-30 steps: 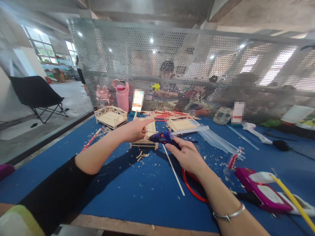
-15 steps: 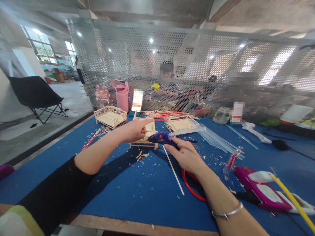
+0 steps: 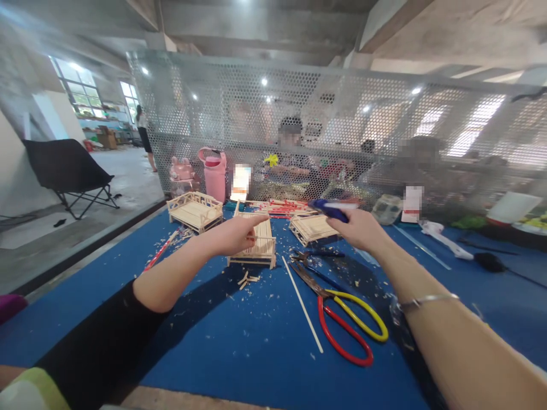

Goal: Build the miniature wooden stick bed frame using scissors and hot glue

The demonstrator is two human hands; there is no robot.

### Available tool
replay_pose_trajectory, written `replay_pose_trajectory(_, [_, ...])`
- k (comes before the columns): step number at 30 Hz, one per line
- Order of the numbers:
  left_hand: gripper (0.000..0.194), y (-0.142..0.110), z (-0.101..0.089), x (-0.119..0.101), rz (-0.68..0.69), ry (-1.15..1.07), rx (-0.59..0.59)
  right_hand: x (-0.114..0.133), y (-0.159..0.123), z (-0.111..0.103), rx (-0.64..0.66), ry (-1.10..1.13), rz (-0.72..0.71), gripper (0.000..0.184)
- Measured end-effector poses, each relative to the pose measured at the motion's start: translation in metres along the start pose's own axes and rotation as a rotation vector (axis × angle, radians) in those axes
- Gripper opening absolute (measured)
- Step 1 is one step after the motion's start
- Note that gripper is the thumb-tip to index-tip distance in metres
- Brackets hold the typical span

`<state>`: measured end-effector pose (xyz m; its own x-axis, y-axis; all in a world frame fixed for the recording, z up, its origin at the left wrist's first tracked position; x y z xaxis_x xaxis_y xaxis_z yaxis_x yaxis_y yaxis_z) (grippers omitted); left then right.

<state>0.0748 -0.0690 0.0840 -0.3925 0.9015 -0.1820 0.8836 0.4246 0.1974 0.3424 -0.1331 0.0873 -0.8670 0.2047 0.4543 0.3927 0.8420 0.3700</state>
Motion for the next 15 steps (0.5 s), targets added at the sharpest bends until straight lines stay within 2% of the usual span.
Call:
replay_pose_trajectory(3, [0.07,0.0,0.0,0.001,0.003,-0.027,0.001,-0.003,0.026,0.016,-0.007,-0.102,-0.003,0.038])
replay_pose_trajectory(5, [0.071,0.0,0.0,0.002,0.001,-0.047,0.002,-0.004,0.033,0.028,0.005,-0.127,0.005,0.034])
replay_pose_trajectory(8, [0.073,0.001,0.001,0.003,-0.003,-0.1,0.004,-0.001,0.029,0.039,-0.05,-0.134,0.069,0.035])
replay_pose_trajectory(11, [0.074,0.002,0.002,0.004,-0.011,-0.127,0.0,0.018,0.013,0.038,-0.178,-0.128,0.127,0.046])
replay_pose_trajectory(13, [0.076,0.002,0.002,0.004,0.003,-0.128,-0.015,0.041,-0.002,0.036,-0.192,-0.088,0.036,0.043])
replay_pose_trajectory(15, [0.076,0.003,0.002,0.004,0.029,-0.115,-0.036,0.069,-0.017,0.04,-0.042,0.028,-0.26,0.036])
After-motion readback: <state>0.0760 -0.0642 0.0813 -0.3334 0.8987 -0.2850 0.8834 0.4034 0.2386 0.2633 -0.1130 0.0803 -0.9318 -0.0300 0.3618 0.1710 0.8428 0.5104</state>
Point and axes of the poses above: each hand's wrist, its own y-axis towards the middle knuckle, its own z-axis out of the palm, x = y × z, the point moved 2 cm from there along y, towards the middle knuckle, and after that the axes turned 11 degrees about z, right-handed, at the moved point
